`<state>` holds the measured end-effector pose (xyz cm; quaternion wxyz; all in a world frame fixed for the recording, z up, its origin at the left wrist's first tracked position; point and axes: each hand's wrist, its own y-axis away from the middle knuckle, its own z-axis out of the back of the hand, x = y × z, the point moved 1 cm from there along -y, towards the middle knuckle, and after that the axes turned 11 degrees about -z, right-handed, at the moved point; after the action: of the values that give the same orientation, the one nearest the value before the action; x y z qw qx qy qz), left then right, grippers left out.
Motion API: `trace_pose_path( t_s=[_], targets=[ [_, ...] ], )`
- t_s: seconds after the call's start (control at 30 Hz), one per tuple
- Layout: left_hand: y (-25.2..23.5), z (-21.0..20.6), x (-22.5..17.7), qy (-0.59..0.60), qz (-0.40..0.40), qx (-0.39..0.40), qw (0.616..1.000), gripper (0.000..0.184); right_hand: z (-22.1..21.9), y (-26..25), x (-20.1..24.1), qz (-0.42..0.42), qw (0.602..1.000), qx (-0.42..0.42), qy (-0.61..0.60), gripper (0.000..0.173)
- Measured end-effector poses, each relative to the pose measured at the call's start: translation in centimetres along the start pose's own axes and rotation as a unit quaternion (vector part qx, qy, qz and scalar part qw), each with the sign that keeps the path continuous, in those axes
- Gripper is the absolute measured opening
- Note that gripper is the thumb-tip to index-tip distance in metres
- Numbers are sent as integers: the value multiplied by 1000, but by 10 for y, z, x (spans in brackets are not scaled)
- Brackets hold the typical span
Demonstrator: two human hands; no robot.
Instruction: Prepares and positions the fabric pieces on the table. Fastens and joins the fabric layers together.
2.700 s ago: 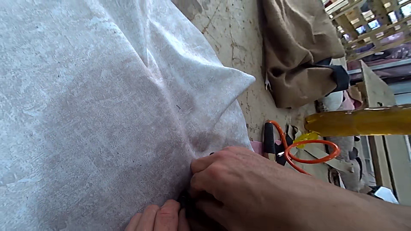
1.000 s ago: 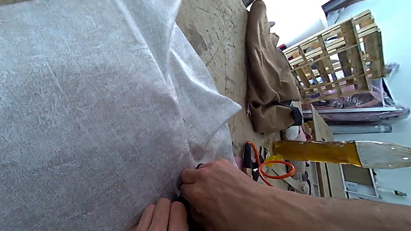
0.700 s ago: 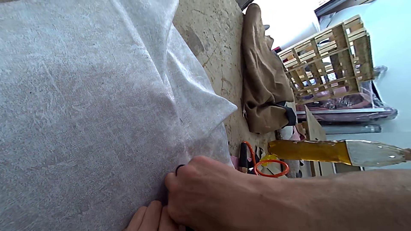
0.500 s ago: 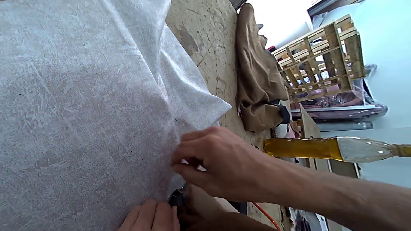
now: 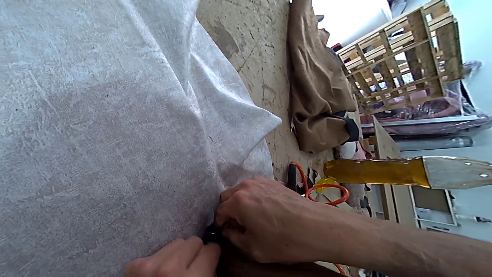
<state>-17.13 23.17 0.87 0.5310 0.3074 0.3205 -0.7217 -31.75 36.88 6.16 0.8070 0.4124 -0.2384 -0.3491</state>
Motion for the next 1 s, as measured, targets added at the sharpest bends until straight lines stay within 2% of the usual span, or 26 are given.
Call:
trace_pose_path(
  t_s=[0.07, 0.13, 0.23, 0.37, 0.5, 0.6, 0.7, 0.87, 1.0],
  targets=[
    [-2, -1, 0, -29, 43, -97, 994, 23, -2, 2, 0, 9, 1000, -17, 13, 15],
    [-6, -5, 0, -119, 47, -129, 983, 22, -8, 6, -1, 23, 997, -74, 22, 15],
    [-11, -13, 5, -193, 0, -95, 977, 25, -16, 15, -1, 53, 988, -144, 1, 14],
    [-19, -10, 14, -183, -71, -38, 980, 25, -20, 28, -12, 115, 981, -150, -38, 23],
    [-21, -10, 11, -206, -72, 4, 976, 21, -27, 31, -21, 137, 978, -155, -20, 33],
    [-28, -12, 8, -245, -76, 25, 966, 22, -31, 31, -21, 151, 967, -203, -12, 37],
    [-31, -17, -4, -294, -83, 37, 951, 21, -36, 30, -28, 193, 951, -227, -82, 36],
    [-20, -36, -6, -364, -74, -41, 928, 23, -63, 32, -56, 271, 916, -210, -208, 48],
    [-16, -36, -7, -352, -6, -113, 929, 28, -76, 25, -57, 307, 887, -234, -254, 51]
  ],
)
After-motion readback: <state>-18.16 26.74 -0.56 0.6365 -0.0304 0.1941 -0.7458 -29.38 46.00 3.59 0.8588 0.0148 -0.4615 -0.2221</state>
